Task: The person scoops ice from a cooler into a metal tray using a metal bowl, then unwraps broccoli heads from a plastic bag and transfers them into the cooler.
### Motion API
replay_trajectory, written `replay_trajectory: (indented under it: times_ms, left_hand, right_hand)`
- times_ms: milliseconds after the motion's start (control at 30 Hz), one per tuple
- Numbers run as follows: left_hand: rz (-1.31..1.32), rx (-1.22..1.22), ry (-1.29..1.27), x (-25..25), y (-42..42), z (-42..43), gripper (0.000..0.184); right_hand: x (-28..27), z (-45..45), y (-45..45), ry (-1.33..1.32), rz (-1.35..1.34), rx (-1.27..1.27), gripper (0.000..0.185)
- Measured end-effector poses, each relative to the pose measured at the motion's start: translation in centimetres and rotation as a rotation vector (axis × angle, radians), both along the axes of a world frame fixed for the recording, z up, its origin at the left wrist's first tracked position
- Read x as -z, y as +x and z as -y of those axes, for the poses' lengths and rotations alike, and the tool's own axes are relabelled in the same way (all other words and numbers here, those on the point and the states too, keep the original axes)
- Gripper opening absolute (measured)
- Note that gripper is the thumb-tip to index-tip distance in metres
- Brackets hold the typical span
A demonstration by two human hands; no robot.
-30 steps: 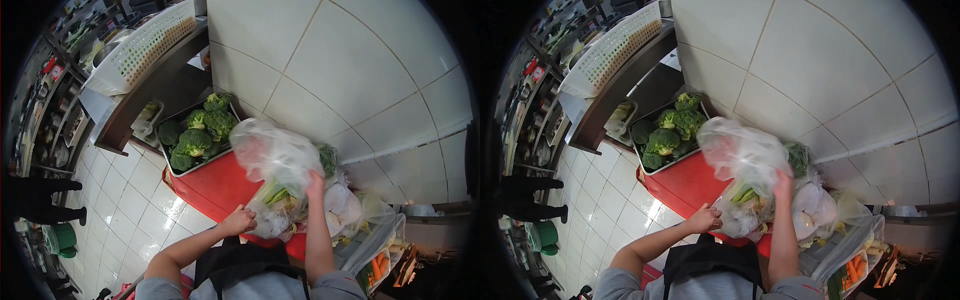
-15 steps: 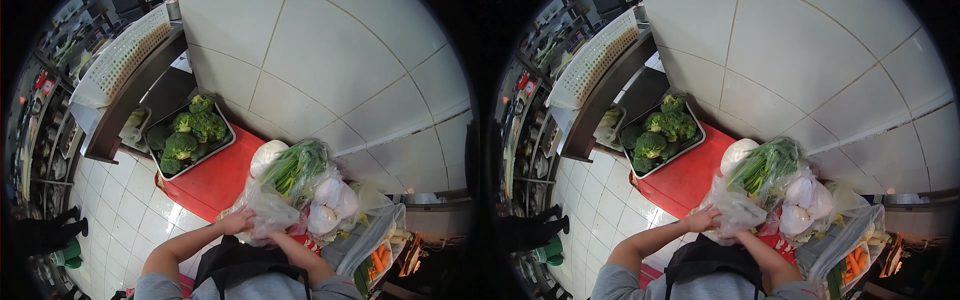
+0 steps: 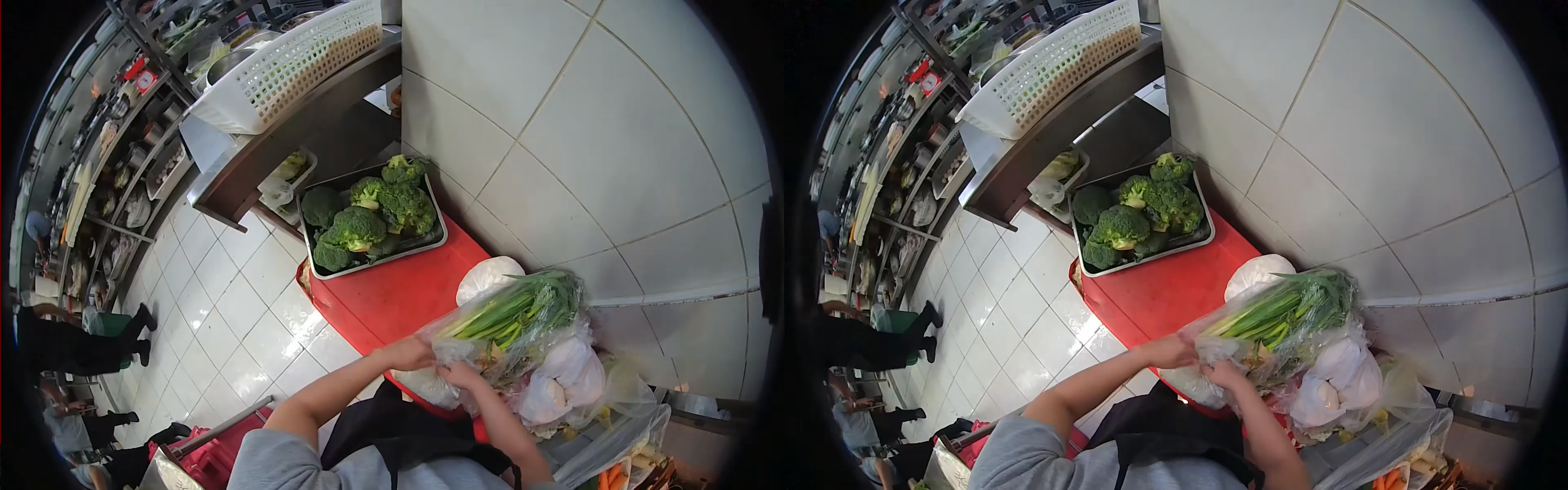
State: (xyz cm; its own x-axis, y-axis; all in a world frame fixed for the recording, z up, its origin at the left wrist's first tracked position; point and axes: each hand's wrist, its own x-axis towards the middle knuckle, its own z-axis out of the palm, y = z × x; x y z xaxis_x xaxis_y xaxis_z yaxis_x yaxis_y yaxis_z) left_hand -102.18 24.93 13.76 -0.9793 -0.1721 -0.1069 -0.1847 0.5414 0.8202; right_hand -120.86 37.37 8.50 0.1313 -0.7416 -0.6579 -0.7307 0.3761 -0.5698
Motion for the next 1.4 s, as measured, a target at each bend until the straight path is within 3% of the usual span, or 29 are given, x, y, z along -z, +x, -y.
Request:
replay_trajectory:
  times_ms: [67, 100, 133, 167, 200, 233, 267, 300, 367, 400, 467, 533, 633, 700, 767, 833, 933, 1033, 1100, 1167, 1233, 1300, 1333, 1367, 1400]
  left_hand:
    - [-0.334, -0.571, 0.016, -2.6, 2.7, 2.1, 0.015]
    - [-0.274, -0.850, -0.129, -3.5, 4.7, 3.5, 0.020]
    - [-0.246, -1.134, -0.256, -1.7, 7.0, 4.9, 0.023]
    - [-0.330, -1.568, 0.011, -0.6, 8.6, 6.2, 0.025]
    - [-0.229, -1.758, -0.156, 5.4, 12.6, 8.1, 0.022]
    - [-0.271, -1.911, -0.022, 6.0, 14.4, 9.9, 0.023]
    - [-0.093, -2.105, 0.064, 8.0, 16.2, 11.2, 0.033]
    - [0.014, -2.186, 0.125, 9.9, 17.6, 12.2, 0.040]
    - [-0.247, -2.150, 0.814, 8.6, 17.9, 13.4, 0.043]
    - [-0.228, -2.109, 0.761, 9.1, 17.9, 13.7, 0.044]
    - [-0.188, -2.027, 0.659, 11.2, 17.9, 14.1, 0.049]
    - [-0.180, -2.054, 0.732, 12.1, 17.6, 13.4, 0.049]
    - [-0.231, -1.991, 0.893, 10.6, 16.6, 11.3, 0.048]
    - [-0.248, -1.817, 0.887, 9.7, 16.1, 8.5, 0.053]
    - [-0.163, -1.773, 0.887, 10.3, 15.7, 5.5, 0.056]
    - [-0.187, -1.811, 0.911, 10.1, 15.4, 2.3, 0.065]
    - [-0.088, -1.823, 0.967, 7.9, 16.6, -1.9, 0.065]
    - [0.017, -1.794, 1.003, 7.4, 19.9, -5.5, 0.057]
    - [0.068, -1.770, 1.070, 7.1, 23.1, -7.0, 0.050]
    - [0.012, -1.775, 1.211, 10.0, 27.3, -7.2, 0.042]
    - [-0.333, -1.929, 1.202, 8.0, 27.5, -4.9, 0.038]
    - [-0.352, -1.910, 1.235, 7.1, 27.6, -2.4, 0.043]
    - [-0.431, -1.930, 1.246, 7.1, 27.3, -1.9, 0.046]
    - [-0.510, -1.943, 1.256, 6.8, 26.7, -1.1, 0.048]
    - [-0.724, -1.798, 1.404, 6.2, 26.3, -0.6, 0.047]
  right_hand:
    - [-7.1, 3.2, -1.8, 0.161, -0.060, -0.245, 0.050]
    - [-9.8, 4.1, -2.5, 0.242, -0.089, -0.368, 0.052]
    - [-10.5, 4.2, -3.9, 0.176, -0.047, -0.309, 0.050]
    - [-11.3, 4.4, -5.3, 0.109, -0.007, -0.253, 0.048]
    - [-13.7, 5.0, -5.8, 0.054, 0.057, -0.111, 0.044]
    - [-16.9, 5.7, -6.0, -0.003, 0.123, 0.031, 0.040]
    - [-18.5, 6.4, -6.1, -0.061, 0.191, 0.173, 0.036]
    - [-18.5, 6.8, -6.2, -0.193, 0.082, 0.212, 0.032]
    - [-17.8, 7.3, -6.3, -0.456, -0.140, 0.291, 0.025]
    - [-16.0, 7.4, -5.9, -0.550, -0.161, 0.303, 0.023]
    - [-9.7, 6.2, -4.6, -0.347, -0.013, 0.336, 0.021]
    - [-4.6, 4.4, -2.2, -0.166, -0.159, -0.080, 0.026]
    - [-0.9, 3.7, -0.8, -0.093, -0.244, -0.300, 0.030]
    - [-8.9, 7.5, -1.3, 0.020, -0.185, -0.130, 0.030]
    - [-15.1, 9.5, -3.6, -0.041, -0.194, 0.040, 0.031]
    - [-20.7, 12.3, -4.6, -0.236, -0.255, 0.113, 0.031]
    - [-22.2, 17.4, -4.3, -0.604, -0.247, 0.194, 0.024]
    - [-16.2, 22.7, -2.6, -0.711, 0.066, 0.250, 0.021]
    - [-9.9, 25.7, -0.2, -0.581, 0.163, 0.335, 0.025]
    - [-3.7, 26.8, 2.5, -0.546, -0.061, 0.271, 0.036]
    - [2.3, 25.6, 5.3, -0.535, -0.235, 0.215, 0.043]
    - [4.3, 23.9, 7.6, -0.194, -0.149, 0.296, 0.045]
    - [4.3, 22.3, 8.7, -0.349, -0.176, 0.412, 0.045]
    - [4.7, 21.4, 8.7, -0.336, -0.108, 0.459, 0.045]
    - [5.3, 20.7, 8.7, -0.339, -0.047, 0.480, 0.044]
